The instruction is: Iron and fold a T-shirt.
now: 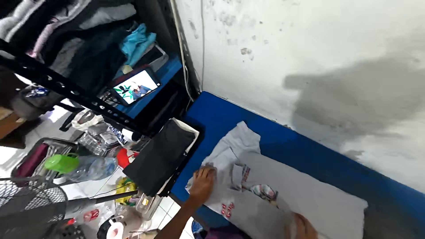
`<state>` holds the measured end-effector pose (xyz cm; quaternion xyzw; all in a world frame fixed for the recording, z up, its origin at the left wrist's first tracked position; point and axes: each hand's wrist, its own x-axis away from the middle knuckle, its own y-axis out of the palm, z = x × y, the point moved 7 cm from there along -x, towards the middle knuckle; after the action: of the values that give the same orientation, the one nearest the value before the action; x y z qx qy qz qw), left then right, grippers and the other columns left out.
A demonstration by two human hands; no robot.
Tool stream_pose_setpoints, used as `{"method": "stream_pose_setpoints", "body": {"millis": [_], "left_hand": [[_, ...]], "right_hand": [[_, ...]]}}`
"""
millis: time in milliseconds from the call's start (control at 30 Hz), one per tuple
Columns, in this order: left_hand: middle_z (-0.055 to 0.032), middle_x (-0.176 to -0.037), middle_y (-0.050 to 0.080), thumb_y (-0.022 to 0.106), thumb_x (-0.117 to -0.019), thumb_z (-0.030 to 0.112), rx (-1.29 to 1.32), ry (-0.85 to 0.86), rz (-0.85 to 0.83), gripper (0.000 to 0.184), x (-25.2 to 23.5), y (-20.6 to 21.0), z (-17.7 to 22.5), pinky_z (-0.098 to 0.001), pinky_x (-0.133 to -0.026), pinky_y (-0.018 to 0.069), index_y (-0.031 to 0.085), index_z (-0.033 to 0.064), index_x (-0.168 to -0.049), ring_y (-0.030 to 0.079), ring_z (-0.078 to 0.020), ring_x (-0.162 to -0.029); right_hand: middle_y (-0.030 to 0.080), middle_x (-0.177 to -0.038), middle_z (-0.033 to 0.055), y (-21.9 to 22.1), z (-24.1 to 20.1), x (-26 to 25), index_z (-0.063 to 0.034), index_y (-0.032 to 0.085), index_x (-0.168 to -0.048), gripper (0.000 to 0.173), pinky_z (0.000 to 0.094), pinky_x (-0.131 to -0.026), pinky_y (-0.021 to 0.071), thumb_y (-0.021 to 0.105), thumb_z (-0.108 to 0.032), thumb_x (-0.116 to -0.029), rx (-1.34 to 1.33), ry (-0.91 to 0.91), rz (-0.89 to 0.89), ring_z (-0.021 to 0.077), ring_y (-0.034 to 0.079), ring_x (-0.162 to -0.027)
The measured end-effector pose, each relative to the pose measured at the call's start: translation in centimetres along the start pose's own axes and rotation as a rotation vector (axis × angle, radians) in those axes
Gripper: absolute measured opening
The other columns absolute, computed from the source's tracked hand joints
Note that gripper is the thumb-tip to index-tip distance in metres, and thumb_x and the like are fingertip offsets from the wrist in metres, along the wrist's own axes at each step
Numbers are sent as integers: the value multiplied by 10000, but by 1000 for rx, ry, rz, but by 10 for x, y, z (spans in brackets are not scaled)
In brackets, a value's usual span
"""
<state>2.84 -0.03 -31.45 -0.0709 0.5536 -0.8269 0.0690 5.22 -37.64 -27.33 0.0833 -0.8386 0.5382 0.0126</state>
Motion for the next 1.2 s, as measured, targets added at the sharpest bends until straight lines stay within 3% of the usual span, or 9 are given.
{"method": "stream_pose_setpoints", "body": {"millis": [133,233,333,500,667,767,900,1000,1200], "left_hand": [[-164,-1454,565,506,-1038,238,152,-124,-10,402,-71,1,14,-551,-1088,433,617,61,-1382,518,-366,-1353],[-213,-1480,519,582,-1010,283,242,-275,-124,517,-107,11,18,-570,-1105,406,528,49,-1468,473,-407,-1379],[-200,-1293,653,649,-982,239,441,-336,-139,380,-118,1,13,-536,-1104,416,658,13,-1287,565,-368,-1275],[-179,-1137,686,736,-918,201,786,-142,95,260,-68,-55,-20,-411,-962,526,727,-17,-1059,628,-275,-1121],[-162,-1180,676,680,-838,16,724,-81,-35,199,28,-63,-55,-478,-1014,496,749,29,-1024,597,-307,-1186],[-187,-1174,691,582,-862,-69,512,-116,-102,295,63,-45,-61,-556,-1041,463,763,41,-1068,606,-380,-1174],[-201,-1226,675,518,-985,35,442,-318,-102,304,58,-39,-51,-470,-1027,507,688,-7,-1233,635,-332,-1160],[-196,-1285,658,500,-1060,220,408,-381,-157,384,35,-29,-44,-481,-1080,479,603,-7,-1352,621,-328,-1219],[-203,-1199,686,605,-1023,259,365,-417,-228,494,-9,-21,-29,-534,-985,525,511,35,-1454,674,-355,-1102]], "right_hand": [[644,-1240,283,56,-79,-75,38,624,-1313,510,605,-985,514,670,-346,-982,-204,-63,-269,437,638,-1153],[609,-1321,266,90,-124,-108,48,550,-1387,720,551,-1034,501,738,-460,-913,-214,-2,-429,395,621,-1203],[661,-1208,236,98,-146,-120,45,542,-1353,555,536,-985,524,747,-240,-923,-300,123,-481,368,658,-1117],[689,-1046,213,64,-163,-99,64,659,-1187,309,474,-857,559,683,-87,-918,-497,28,-339,307,679,-940],[693,-1127,196,52,-178,-32,-11,758,-1034,186,486,-938,568,707,-43,-858,-436,-414,-280,345,666,-1082],[693,-1140,139,71,-160,14,-84,769,-1056,223,472,-938,567,683,-45,-854,-374,-552,-294,315,660,-1084],[675,-1188,180,64,-111,46,-32,751,-1109,303,417,-890,597,654,45,-832,-414,-335,-289,291,682,-1054],[667,-1151,211,34,-58,50,20,720,-1123,286,417,-716,600,642,52,-849,-373,-170,-213,275,689,-858],[609,-1204,347,-66,73,68,102,672,-1176,277,525,-793,566,575,50,-922,-162,106,-18,415,666,-929]]}}
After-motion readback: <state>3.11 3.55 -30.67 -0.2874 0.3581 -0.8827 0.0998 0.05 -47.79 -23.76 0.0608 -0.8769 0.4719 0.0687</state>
